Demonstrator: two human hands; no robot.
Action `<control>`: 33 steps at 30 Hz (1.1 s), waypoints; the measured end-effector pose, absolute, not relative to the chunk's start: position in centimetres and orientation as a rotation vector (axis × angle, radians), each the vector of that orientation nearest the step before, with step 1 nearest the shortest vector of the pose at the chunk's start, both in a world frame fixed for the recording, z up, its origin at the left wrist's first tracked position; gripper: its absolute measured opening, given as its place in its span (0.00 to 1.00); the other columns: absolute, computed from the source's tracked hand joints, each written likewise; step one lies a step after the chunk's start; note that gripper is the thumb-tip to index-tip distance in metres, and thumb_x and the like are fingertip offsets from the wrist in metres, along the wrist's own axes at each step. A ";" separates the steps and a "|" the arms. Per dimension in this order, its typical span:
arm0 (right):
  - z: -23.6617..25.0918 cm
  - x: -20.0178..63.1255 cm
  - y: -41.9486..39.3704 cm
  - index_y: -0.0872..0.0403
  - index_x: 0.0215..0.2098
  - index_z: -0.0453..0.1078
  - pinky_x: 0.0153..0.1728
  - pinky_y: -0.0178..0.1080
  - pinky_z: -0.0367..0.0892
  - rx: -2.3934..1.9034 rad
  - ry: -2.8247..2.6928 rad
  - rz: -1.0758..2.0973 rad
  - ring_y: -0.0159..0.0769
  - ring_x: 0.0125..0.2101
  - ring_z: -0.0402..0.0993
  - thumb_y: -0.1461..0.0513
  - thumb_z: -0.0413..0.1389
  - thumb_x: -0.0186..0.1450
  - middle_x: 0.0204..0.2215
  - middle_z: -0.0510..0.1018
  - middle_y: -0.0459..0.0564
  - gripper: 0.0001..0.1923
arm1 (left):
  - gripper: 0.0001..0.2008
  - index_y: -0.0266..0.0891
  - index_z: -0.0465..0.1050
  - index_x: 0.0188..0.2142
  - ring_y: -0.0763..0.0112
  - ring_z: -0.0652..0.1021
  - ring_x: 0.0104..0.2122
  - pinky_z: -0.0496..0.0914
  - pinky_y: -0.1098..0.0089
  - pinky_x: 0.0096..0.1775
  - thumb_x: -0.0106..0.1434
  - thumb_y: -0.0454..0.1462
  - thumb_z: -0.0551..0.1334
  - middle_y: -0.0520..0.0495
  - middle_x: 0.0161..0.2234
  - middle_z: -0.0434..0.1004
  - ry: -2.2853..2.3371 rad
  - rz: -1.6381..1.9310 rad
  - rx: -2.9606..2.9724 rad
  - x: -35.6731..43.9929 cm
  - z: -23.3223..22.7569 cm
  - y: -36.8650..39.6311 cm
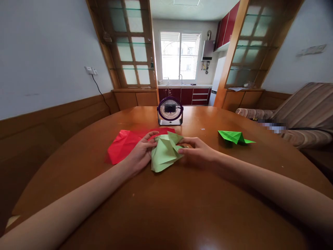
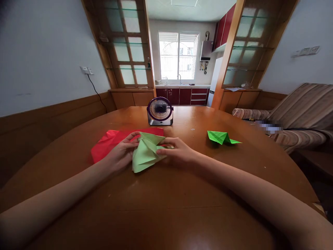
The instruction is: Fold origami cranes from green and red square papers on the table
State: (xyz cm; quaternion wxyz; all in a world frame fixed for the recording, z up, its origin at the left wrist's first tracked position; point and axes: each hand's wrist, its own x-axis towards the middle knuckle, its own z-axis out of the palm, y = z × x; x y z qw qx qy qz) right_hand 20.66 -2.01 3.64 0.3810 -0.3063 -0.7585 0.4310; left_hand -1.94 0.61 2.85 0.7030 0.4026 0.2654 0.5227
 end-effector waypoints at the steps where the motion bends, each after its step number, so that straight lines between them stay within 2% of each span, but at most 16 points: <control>1: 3.7 20.6 -2.2 0.52 0.47 0.74 0.54 0.49 0.62 -0.748 -1.976 1.160 0.44 0.51 0.68 0.54 0.61 0.60 0.48 0.74 0.51 0.19 | 0.19 0.37 0.72 0.40 0.74 0.78 0.29 0.73 0.75 0.32 0.51 0.19 0.58 0.49 0.32 0.77 0.602 1.155 0.896 -1.9 2.8 0.6; 5: 3.5 20.0 -2.8 0.51 0.56 0.68 0.58 0.49 0.59 -0.793 -2.052 1.029 0.46 0.57 0.62 0.53 0.66 0.55 0.56 0.67 0.53 0.32 | 0.16 0.34 0.75 0.39 0.70 0.79 0.30 0.75 0.72 0.33 0.53 0.22 0.58 0.45 0.33 0.79 0.653 1.108 0.895 -1.6 3.1 0.3; 6: 3.4 19.9 -2.9 0.51 0.56 0.68 0.59 0.49 0.57 -0.814 -2.027 0.973 0.46 0.57 0.60 0.53 0.66 0.55 0.56 0.66 0.53 0.32 | 0.14 0.33 0.75 0.40 0.69 0.79 0.30 0.75 0.72 0.32 0.55 0.23 0.59 0.44 0.33 0.79 0.656 1.106 0.895 -1.5 3.1 0.1; 8: 3.2 19.6 -2.9 0.51 0.52 0.71 0.60 0.49 0.55 -0.823 -1.923 0.919 0.46 0.58 0.59 0.51 0.62 0.60 0.57 0.65 0.53 0.24 | 0.10 0.32 0.76 0.40 0.68 0.79 0.31 0.75 0.71 0.33 0.57 0.27 0.62 0.42 0.34 0.79 0.657 1.119 0.902 -1.4 3.2 -0.2; 10: 3.1 19.3 -2.8 0.51 0.46 0.74 0.60 0.49 0.56 -0.807 -1.784 0.976 0.46 0.58 0.60 0.49 0.57 0.63 0.57 0.66 0.52 0.19 | 0.09 0.33 0.76 0.39 0.70 0.79 0.30 0.76 0.72 0.34 0.56 0.27 0.65 0.43 0.34 0.79 0.652 1.141 0.917 -1.3 3.0 -0.5; 12: 3.0 19.0 -2.8 0.52 0.45 0.74 0.58 0.49 0.59 -0.798 -1.603 1.143 0.47 0.56 0.63 0.47 0.54 0.65 0.54 0.70 0.53 0.20 | 0.12 0.34 0.76 0.38 0.71 0.79 0.30 0.76 0.72 0.34 0.53 0.25 0.66 0.46 0.33 0.79 0.637 1.149 0.930 -1.2 2.8 -0.6; 15: 3.0 18.6 -2.8 0.53 0.48 0.71 0.52 0.50 0.65 -0.790 -1.290 1.406 0.48 0.50 0.70 0.44 0.51 0.65 0.46 0.77 0.55 0.25 | 0.16 0.36 0.75 0.40 0.73 0.79 0.30 0.76 0.74 0.35 0.51 0.23 0.68 0.48 0.33 0.79 0.605 1.141 0.937 -1.2 2.6 -0.6; 18: 3.2 18.8 -2.5 0.53 0.51 0.68 0.48 0.50 0.67 -0.838 -1.053 1.493 0.48 0.46 0.74 0.45 0.47 0.66 0.41 0.79 0.55 0.26 | 0.20 0.38 0.75 0.44 0.73 0.79 0.32 0.76 0.74 0.36 0.51 0.23 0.68 0.48 0.35 0.80 0.592 1.122 0.950 -1.4 2.7 -0.5; 21: 3.6 19.4 -2.2 0.54 0.52 0.67 0.47 0.50 0.68 -0.925 -0.922 1.549 0.49 0.46 0.74 0.48 0.44 0.67 0.41 0.79 0.57 0.25 | 0.24 0.40 0.74 0.48 0.71 0.80 0.34 0.76 0.73 0.37 0.51 0.24 0.68 0.47 0.39 0.80 0.609 1.078 0.960 -1.7 2.8 -0.6; 24: 3.8 19.8 -1.8 0.55 0.50 0.68 0.48 0.49 0.67 -0.909 -0.927 1.468 0.49 0.48 0.72 0.51 0.45 0.66 0.41 0.79 0.56 0.22 | 0.28 0.42 0.73 0.51 0.69 0.80 0.36 0.75 0.72 0.37 0.50 0.24 0.68 0.45 0.42 0.79 0.614 1.044 0.971 -1.8 2.9 -0.6; 27: 3.9 20.1 -1.6 0.55 0.46 0.71 0.50 0.47 0.65 -0.869 -1.051 1.388 0.49 0.47 0.73 0.53 0.51 0.63 0.38 0.80 0.55 0.19 | 0.32 0.43 0.72 0.54 0.68 0.80 0.36 0.75 0.72 0.36 0.49 0.22 0.66 0.45 0.43 0.79 0.597 1.059 0.976 -2.1 3.3 -0.4; 30: 4.2 20.9 -1.6 0.55 0.44 0.72 0.46 0.48 0.67 -0.836 -1.221 1.537 0.49 0.42 0.75 0.53 0.53 0.60 0.36 0.80 0.55 0.19 | 0.35 0.44 0.70 0.56 0.67 0.80 0.36 0.75 0.72 0.36 0.48 0.22 0.64 0.44 0.45 0.78 0.588 1.079 0.986 -2.7 3.8 0.1; 33: 4.6 21.9 -1.8 0.54 0.45 0.72 0.40 0.48 0.69 -0.860 -1.337 1.680 0.48 0.39 0.76 0.50 0.51 0.59 0.35 0.80 0.55 0.22 | 0.36 0.46 0.68 0.58 0.65 0.80 0.37 0.75 0.69 0.37 0.49 0.23 0.63 0.43 0.47 0.77 0.597 1.059 1.003 -3.2 4.0 0.5</control>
